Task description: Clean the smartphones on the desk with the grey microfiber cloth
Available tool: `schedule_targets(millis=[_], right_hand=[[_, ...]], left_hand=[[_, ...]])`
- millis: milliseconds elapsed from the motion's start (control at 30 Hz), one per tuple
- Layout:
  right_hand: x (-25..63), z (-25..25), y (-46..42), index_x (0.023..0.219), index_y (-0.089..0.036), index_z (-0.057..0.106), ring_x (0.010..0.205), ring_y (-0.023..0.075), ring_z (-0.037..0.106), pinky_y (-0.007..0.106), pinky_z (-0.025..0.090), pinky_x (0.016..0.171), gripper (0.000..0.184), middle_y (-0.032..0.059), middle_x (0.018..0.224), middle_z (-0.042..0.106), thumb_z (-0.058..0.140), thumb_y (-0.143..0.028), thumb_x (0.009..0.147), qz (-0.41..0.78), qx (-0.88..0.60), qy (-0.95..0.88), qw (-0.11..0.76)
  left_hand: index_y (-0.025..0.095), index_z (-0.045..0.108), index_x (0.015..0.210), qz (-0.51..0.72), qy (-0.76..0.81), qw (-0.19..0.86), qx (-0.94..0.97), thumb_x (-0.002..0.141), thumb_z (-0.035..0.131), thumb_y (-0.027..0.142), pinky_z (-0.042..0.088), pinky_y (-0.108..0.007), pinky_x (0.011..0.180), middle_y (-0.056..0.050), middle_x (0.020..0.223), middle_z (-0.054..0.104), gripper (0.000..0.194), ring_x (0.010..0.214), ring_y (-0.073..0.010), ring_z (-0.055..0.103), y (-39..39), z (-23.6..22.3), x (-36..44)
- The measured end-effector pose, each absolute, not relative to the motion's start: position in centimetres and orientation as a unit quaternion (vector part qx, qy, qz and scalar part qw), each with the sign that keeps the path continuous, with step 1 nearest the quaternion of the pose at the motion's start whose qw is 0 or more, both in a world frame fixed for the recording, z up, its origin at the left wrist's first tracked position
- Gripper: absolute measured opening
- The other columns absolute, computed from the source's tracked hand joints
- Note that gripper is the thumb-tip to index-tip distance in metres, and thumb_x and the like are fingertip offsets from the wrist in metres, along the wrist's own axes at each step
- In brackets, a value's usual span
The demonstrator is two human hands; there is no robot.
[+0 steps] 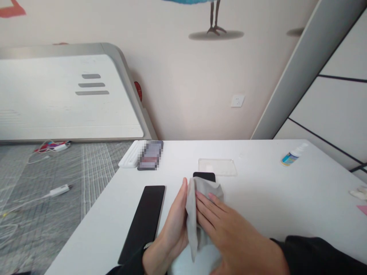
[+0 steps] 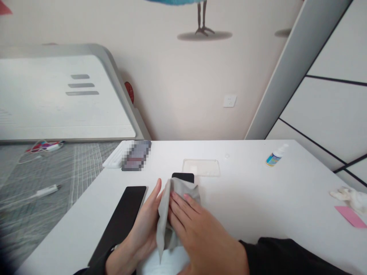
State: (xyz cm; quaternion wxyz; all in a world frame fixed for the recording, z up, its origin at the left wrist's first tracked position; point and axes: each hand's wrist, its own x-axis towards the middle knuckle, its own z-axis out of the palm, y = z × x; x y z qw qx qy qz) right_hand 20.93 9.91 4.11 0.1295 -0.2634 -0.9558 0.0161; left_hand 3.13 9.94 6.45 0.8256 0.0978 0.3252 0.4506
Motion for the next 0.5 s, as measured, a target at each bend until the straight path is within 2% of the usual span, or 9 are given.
schedule_targets(millis=[67,167,267,367,433,500], right_hand=[[21.1,4.2,10.2,0.16,0.0,0.033,0.16,0.0325,0.024,0.05,0.003,0.133,0.12,0.0238,0.168,0.031,0.036,-0.093,0.085,0.025,-0.282,-0.951,0.122],[21.3,4.4,10.7,0.158,0.005,0.035,0.159,0.0389,0.022,0.059,0.006,0.131,0.127,0.0287,0.166,0.03,0.039,-0.096,0.08,0.014,-0.345,-0.929,0.132],[21.2,4.5,10.2,0.157,0.007,0.035,0.162,0.0361,0.013,0.05,0.007,0.133,0.124,0.028,0.168,0.025,0.043,-0.093,0.084,0.028,-0.286,-0.951,0.117],[21.4,4.5,10.4,0.16,0.001,0.031,0.162,0.03,0.017,0.046,0.001,0.134,0.11,0.0227,0.169,0.028,0.045,-0.084,0.092,0.051,-0.233,-0.966,0.096],[21.7,4.3,11.0,0.161,0.001,0.03,0.16,0.0339,0.021,0.055,0.001,0.132,0.118,0.0253,0.167,0.031,0.045,-0.089,0.087,0.046,-0.282,-0.953,0.102],[21.8,3.9,11.1,0.16,0.004,0.029,0.16,0.0402,0.018,0.061,0.006,0.131,0.131,0.0302,0.167,0.028,0.047,-0.096,0.077,0.036,-0.329,-0.937,0.111]], left_hand=[[0.013,0.05,0.153,0.449,0.326,0.826,0.099,0.108,0.045,0.046,0.048,-0.042,0.114,-0.015,0.136,0.071,0.057,0.128,-0.0291,0.067,9.9,6.4,3.0],[0.018,0.05,0.154,0.451,0.32,0.826,0.105,0.105,0.055,0.043,0.047,-0.04,0.114,-0.012,0.137,0.071,0.055,0.128,-0.0273,0.067,9.9,6.2,3.0],[0.017,0.054,0.152,0.459,0.311,0.825,0.107,0.105,0.054,0.046,0.049,-0.041,0.113,-0.013,0.135,0.072,0.055,0.123,-0.0284,0.07,10.1,6.0,2.8],[0.014,0.054,0.151,0.46,0.307,0.826,0.107,0.104,0.052,0.051,0.049,-0.044,0.113,-0.015,0.134,0.072,0.059,0.122,-0.0307,0.071,10.2,5.9,2.7],[0.019,0.049,0.155,0.459,0.307,0.826,0.111,0.104,0.054,0.05,0.046,-0.043,0.116,-0.013,0.139,0.07,0.06,0.127,-0.029,0.068,10.1,5.9,2.7],[0.024,0.044,0.158,0.461,0.312,0.823,0.113,0.104,0.056,0.047,0.042,-0.041,0.12,-0.01,0.144,0.067,0.06,0.131,-0.0267,0.065,10.1,5.9,2.8]])
